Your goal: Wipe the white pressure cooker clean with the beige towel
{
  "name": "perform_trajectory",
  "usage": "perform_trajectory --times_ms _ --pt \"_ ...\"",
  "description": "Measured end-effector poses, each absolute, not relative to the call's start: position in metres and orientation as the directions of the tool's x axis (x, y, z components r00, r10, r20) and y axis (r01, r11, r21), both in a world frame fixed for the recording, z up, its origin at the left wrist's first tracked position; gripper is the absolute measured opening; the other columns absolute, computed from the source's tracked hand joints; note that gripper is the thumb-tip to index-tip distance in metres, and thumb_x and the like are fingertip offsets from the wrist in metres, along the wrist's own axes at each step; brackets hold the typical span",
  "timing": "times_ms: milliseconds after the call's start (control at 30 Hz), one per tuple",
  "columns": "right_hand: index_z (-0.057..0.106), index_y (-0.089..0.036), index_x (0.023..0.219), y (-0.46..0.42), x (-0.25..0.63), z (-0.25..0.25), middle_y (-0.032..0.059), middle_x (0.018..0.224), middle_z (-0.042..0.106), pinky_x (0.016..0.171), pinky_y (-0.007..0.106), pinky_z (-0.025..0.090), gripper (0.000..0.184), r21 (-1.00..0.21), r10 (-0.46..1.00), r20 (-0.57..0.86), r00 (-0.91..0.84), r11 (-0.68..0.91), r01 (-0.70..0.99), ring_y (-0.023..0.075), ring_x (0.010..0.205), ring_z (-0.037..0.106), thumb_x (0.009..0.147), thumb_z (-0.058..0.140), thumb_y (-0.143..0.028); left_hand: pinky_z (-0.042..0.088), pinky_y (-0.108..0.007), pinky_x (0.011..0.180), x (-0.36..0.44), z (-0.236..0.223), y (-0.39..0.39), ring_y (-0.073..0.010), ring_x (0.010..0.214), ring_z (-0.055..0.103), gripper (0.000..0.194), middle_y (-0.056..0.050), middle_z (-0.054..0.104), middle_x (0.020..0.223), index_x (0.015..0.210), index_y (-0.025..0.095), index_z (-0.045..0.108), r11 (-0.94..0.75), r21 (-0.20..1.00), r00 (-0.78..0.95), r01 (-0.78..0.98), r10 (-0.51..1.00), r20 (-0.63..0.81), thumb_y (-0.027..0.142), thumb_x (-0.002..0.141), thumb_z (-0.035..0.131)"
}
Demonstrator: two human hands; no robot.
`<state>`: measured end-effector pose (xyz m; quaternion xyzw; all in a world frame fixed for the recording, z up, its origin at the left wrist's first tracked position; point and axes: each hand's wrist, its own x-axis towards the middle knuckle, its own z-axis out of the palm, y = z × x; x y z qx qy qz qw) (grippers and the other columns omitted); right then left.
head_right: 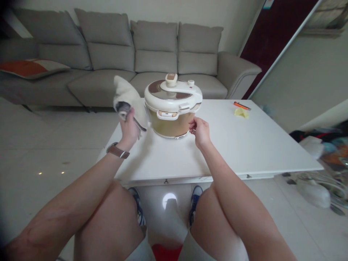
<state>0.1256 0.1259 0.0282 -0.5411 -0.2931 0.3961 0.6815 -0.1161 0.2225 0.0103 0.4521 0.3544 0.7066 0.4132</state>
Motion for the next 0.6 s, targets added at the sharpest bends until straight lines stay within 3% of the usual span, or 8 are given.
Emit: perform_trajectory --times_ms 100,200,367,467,600 --pt "0.061 -0.018 0.061 0.126 0.121 0.03 -0.0017 0.05 0.055 0.041 0.018 0.033 0.025 -0.973 0.863 -0.03 0.505 0.091 -0.212 0.0068 0.043 0.046 0.083 0.061 -0.03 0.04 -0.037 0.12 -0.107 -0.006 0.217 -0.0267 0.13 0.062 0.03 -0.009 0.077 0.118 0.105 0.022 0.075 -0.456 0.888 -0.032 -0.062 0.89 0.455 0.039 0.08 0.079" --pt "0.061 -0.018 0.061 0.126 0.117 0.029 -0.0016 0.05 0.055 0.041 0.018 0.033 0.025 -0.973 0.872 -0.025 0.488 0.09 -0.212 0.0068 0.043 0.045 0.083 0.063 -0.03 0.04 -0.038 0.119 -0.093 -0.018 0.205 -0.0254 0.128 0.063 0.024 -0.009 0.078 0.115 0.106 0.021 0.074 -0.434 0.899 -0.019 -0.054 0.901 0.434 0.035 0.086 0.072" --pt "0.062 -0.017 0.062 0.126 0.116 0.028 -0.0015 0.051 0.055 0.042 0.019 0.032 0.025 -0.973 0.88 -0.005 0.476 0.105 -0.204 0.0069 0.044 0.046 0.083 0.062 -0.03 0.048 -0.042 0.111 -0.087 -0.038 0.206 -0.0277 0.116 0.069 0.027 -0.012 0.077 0.11 0.101 0.017 0.072 -0.173 0.975 -0.214 -0.142 0.967 0.14 0.041 0.091 0.065" --pt "0.062 -0.017 0.061 0.126 0.117 0.027 -0.0013 0.05 0.055 0.041 0.019 0.032 0.025 -0.975 0.88 -0.007 0.474 0.1 -0.2 0.0069 0.043 0.045 0.082 0.062 -0.031 0.05 -0.049 0.107 -0.092 -0.05 0.216 -0.031 0.111 0.071 0.024 -0.013 0.077 0.106 0.096 0.017 0.071 0.0 0.977 -0.211 -0.211 0.976 -0.046 0.04 0.092 0.065" --pt "0.062 -0.018 0.061 0.128 0.116 0.026 -0.0011 0.05 0.056 0.041 0.019 0.031 0.025 -0.973 0.888 0.001 0.459 0.106 -0.204 0.007 0.043 0.045 0.082 0.063 -0.032 0.051 -0.05 0.107 -0.089 -0.062 0.212 -0.0323 0.118 0.068 0.022 -0.012 0.077 0.106 0.09 0.022 0.068 0.115 0.923 -0.15 -0.366 0.972 -0.18 0.044 0.09 0.068"
